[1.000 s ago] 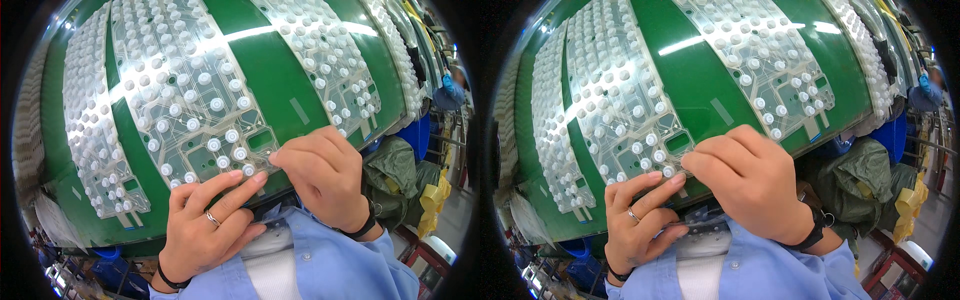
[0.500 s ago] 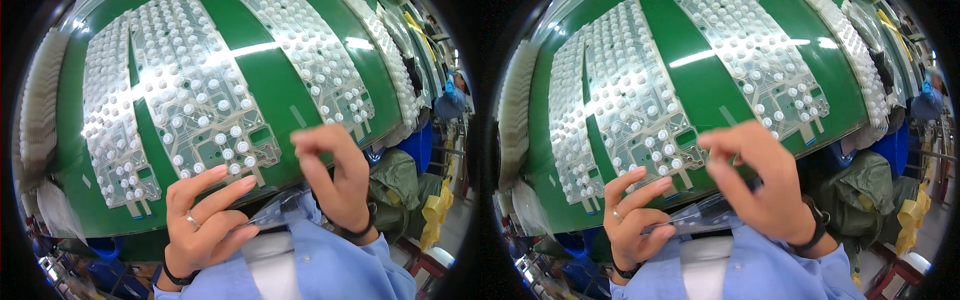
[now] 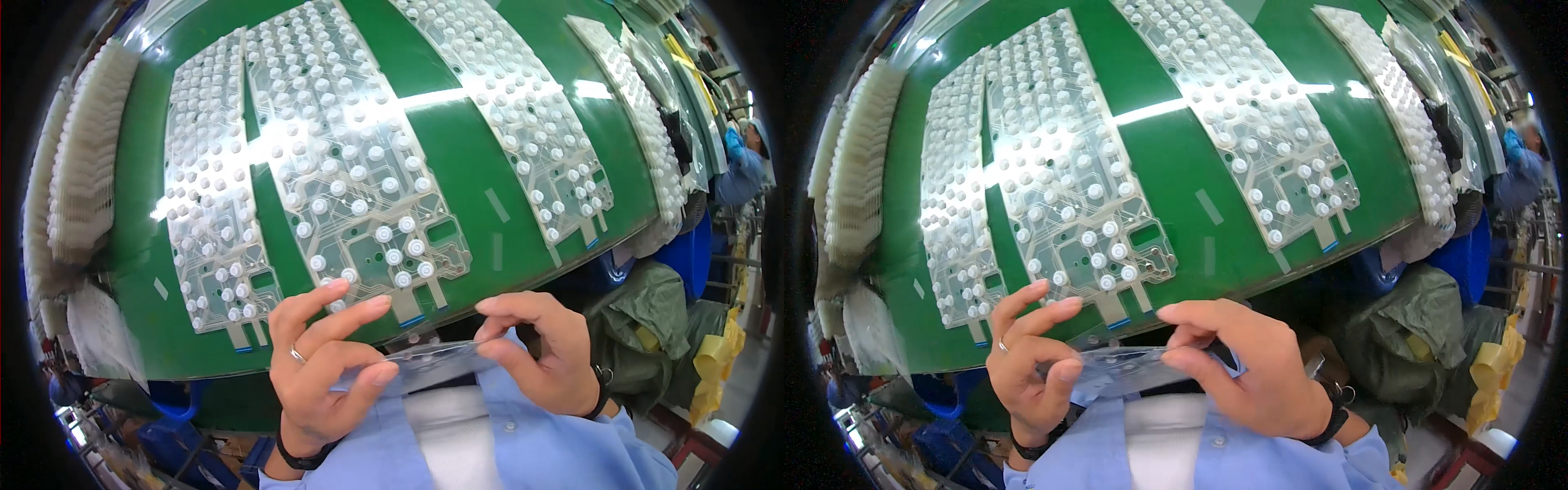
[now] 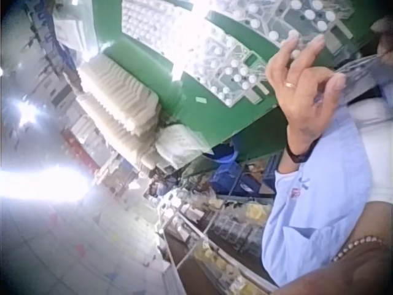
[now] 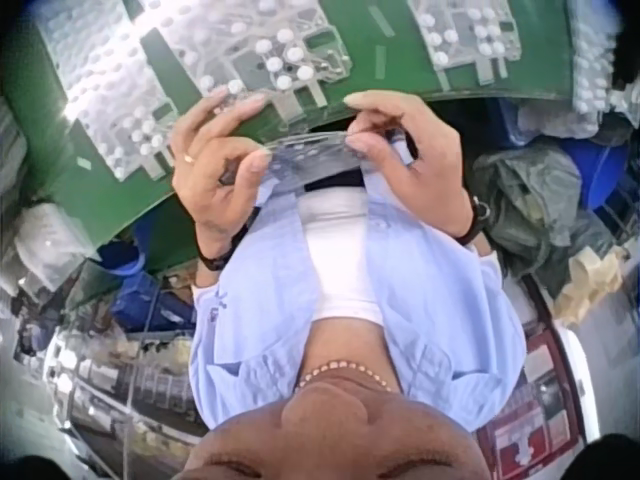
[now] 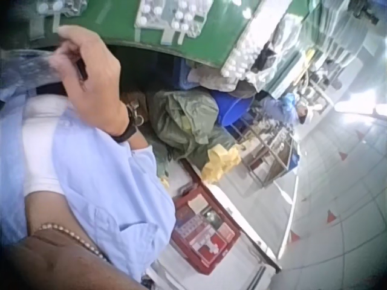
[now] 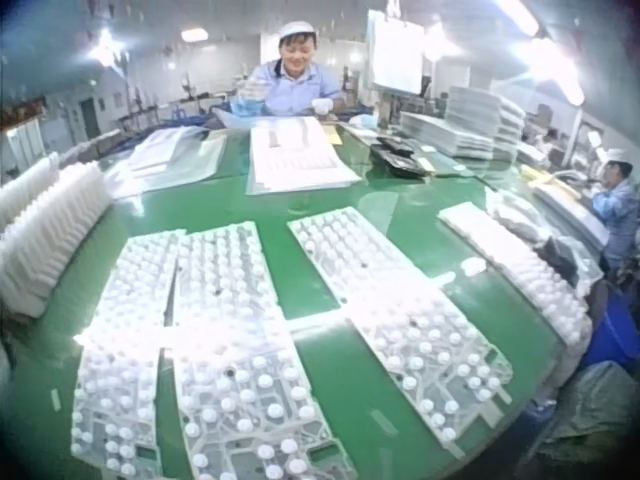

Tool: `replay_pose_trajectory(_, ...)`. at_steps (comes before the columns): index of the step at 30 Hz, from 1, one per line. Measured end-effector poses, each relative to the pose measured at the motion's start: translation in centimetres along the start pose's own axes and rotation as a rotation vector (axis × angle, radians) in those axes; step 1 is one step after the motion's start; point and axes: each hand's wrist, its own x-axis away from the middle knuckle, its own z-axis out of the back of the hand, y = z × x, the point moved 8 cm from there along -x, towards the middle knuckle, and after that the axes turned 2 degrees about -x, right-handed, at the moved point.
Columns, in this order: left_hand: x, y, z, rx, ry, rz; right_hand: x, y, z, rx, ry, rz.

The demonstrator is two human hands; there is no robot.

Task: Manually attaching individual rubber domes or caps to a flexible printed circuit keyboard membrane layout.

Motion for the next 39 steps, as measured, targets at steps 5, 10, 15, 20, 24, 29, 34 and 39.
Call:
replay_pose_trajectory(5, -0.7, 0.4, 0.2, -0.032, 0.008, -0.036, -0.4, -1.9, 0.4, 0.244, 0.058, 0.262)
replay_pose_trajectory(10, -1.9, -0.3, -0.9, -0.118, -0.133, -0.098, -0.6, -2.5, 3.1, 0.092, 0.209, 0.347)
replay_pose_trajectory(15, -1.1, 0.1, -2.6, -0.012, -0.347, -0.161, -3.8, 1.5, 3.4, -0.076, 0.174, -0.171)
replay_pose_trajectory(20, -1.4, 0.1, -2.8, -0.011, -0.384, -0.165, -5.8, 1.2, 3.3, 0.214, 0.087, -0.076)
replay_pose_trajectory(24, -1.5, 0.1, -2.9, -0.027, -0.389, -0.162, -6.3, 1.7, 3.1, 0.224, 0.066, -0.143)
replay_pose_trajectory(29, -1.1, -0.4, -3.1, -0.037, -0.392, -0.184, -6.6, 2.0, 3.1, 0.249, 0.081, -0.154)
replay_pose_trajectory(34, -1.1, -0.4, -3.0, -0.039, -0.401, -0.172, -6.6, 2.2, 3.0, 0.257, 0.096, -0.166)
replay_pose_trajectory(39, -1.2, -0.3, -2.9, -0.037, -0.403, -0.170, -6.6, 2.2, 3.1, 0.276, 0.093, -0.158)
